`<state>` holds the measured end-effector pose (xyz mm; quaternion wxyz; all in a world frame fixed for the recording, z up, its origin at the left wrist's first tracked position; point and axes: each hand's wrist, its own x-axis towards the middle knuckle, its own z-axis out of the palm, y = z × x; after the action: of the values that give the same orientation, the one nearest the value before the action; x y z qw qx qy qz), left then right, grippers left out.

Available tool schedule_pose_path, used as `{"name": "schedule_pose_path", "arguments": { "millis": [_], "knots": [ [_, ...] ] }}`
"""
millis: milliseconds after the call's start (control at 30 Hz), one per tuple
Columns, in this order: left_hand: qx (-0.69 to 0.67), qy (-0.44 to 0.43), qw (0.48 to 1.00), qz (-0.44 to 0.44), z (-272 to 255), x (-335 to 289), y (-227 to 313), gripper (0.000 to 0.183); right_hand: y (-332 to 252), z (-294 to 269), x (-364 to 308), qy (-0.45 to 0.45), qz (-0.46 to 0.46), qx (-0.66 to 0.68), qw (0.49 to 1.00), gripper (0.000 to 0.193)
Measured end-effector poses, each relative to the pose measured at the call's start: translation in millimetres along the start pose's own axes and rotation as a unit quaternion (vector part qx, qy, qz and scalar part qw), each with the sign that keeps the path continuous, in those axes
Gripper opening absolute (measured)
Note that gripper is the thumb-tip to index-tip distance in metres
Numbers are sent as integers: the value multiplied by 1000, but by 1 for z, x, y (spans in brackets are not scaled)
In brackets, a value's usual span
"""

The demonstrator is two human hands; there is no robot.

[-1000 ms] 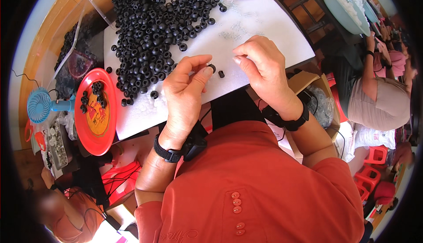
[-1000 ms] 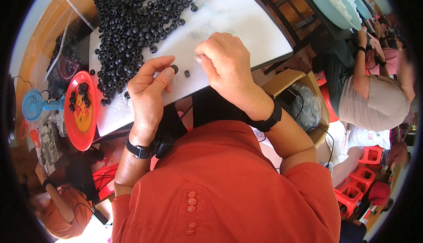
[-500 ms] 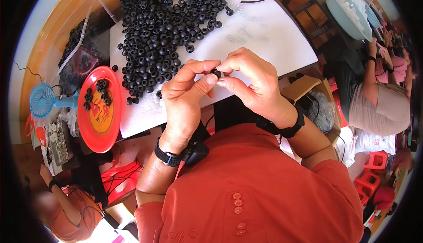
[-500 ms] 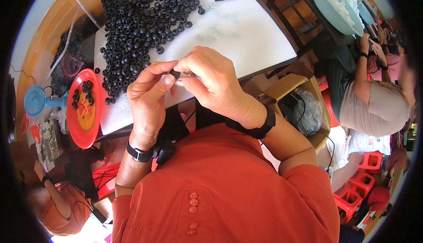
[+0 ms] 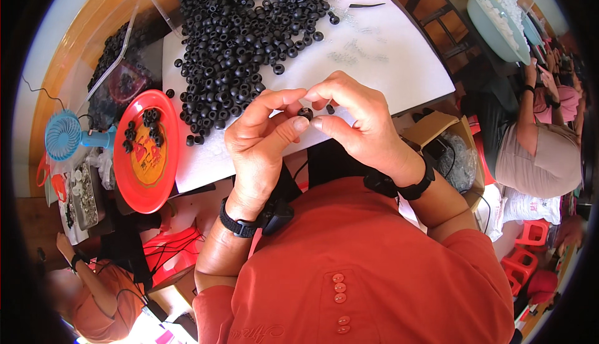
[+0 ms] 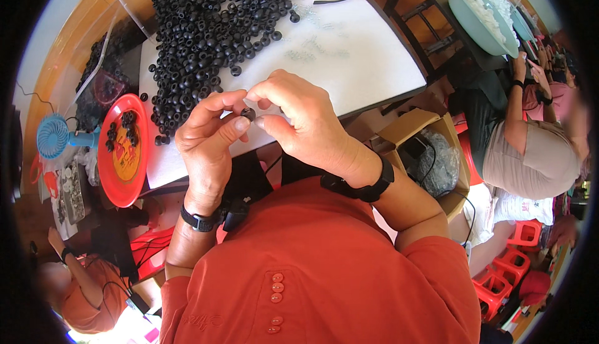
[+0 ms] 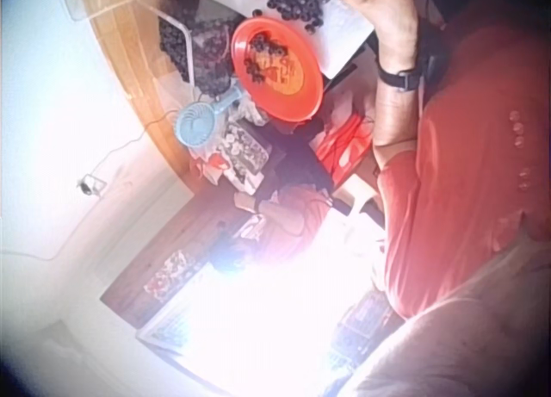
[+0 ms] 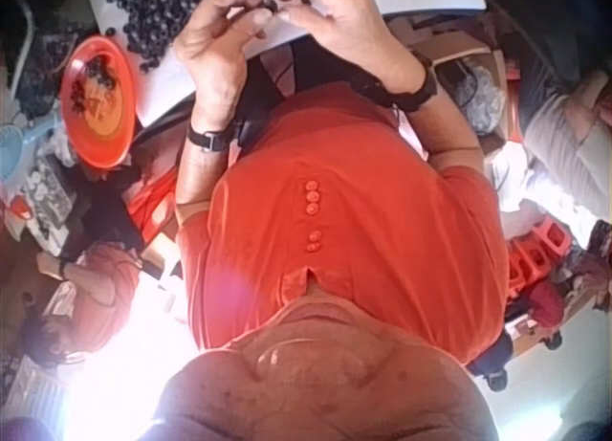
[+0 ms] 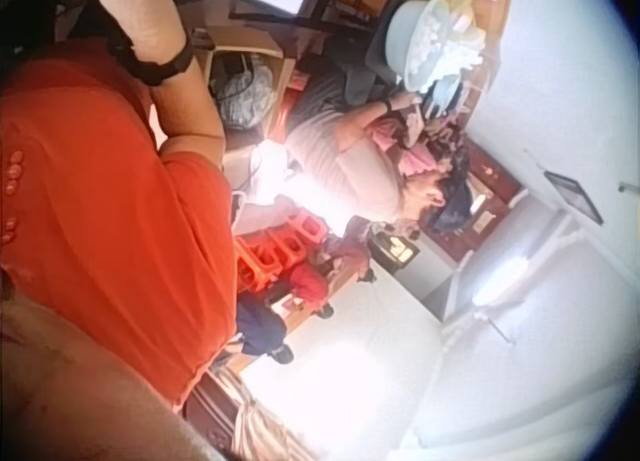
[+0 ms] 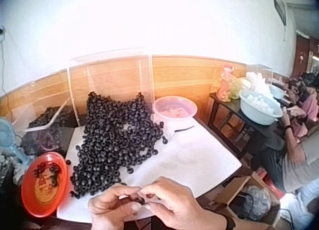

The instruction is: Manually assembling small black plastic or rubber components for shoes by snapping them together.

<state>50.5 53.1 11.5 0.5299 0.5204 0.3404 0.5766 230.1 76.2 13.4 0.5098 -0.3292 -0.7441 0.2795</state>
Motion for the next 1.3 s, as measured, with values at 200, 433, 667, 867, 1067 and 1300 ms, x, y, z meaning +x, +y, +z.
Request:
{"name": "schedule_pose_path", "arguments": {
  "millis": [200,433,667,867,1067,1300],
  "knots": [
    [-31,17,999,-13,-1,-1,1,37,-9,-7,1,-65,-67,-90,992,31],
    [-75,22,996,-51,4,-4,4,32,-6,5,-2,31,-172,-161,971,28],
    [-33,7,994,-100,5,-7,10,19,-3,9,-3,51,-198,-148,968,21],
    [-20,29,992,-120,-5,-12,9,18,-2,-23,3,35,-36,-187,981,11],
    [-23,25,994,-108,-11,-16,7,19,7,-22,-5,5,-61,-367,928,15],
    [-50,25,992,-116,-15,-17,6,20,1,-16,-6,-34,-72,-350,933,13]
  ]
}}
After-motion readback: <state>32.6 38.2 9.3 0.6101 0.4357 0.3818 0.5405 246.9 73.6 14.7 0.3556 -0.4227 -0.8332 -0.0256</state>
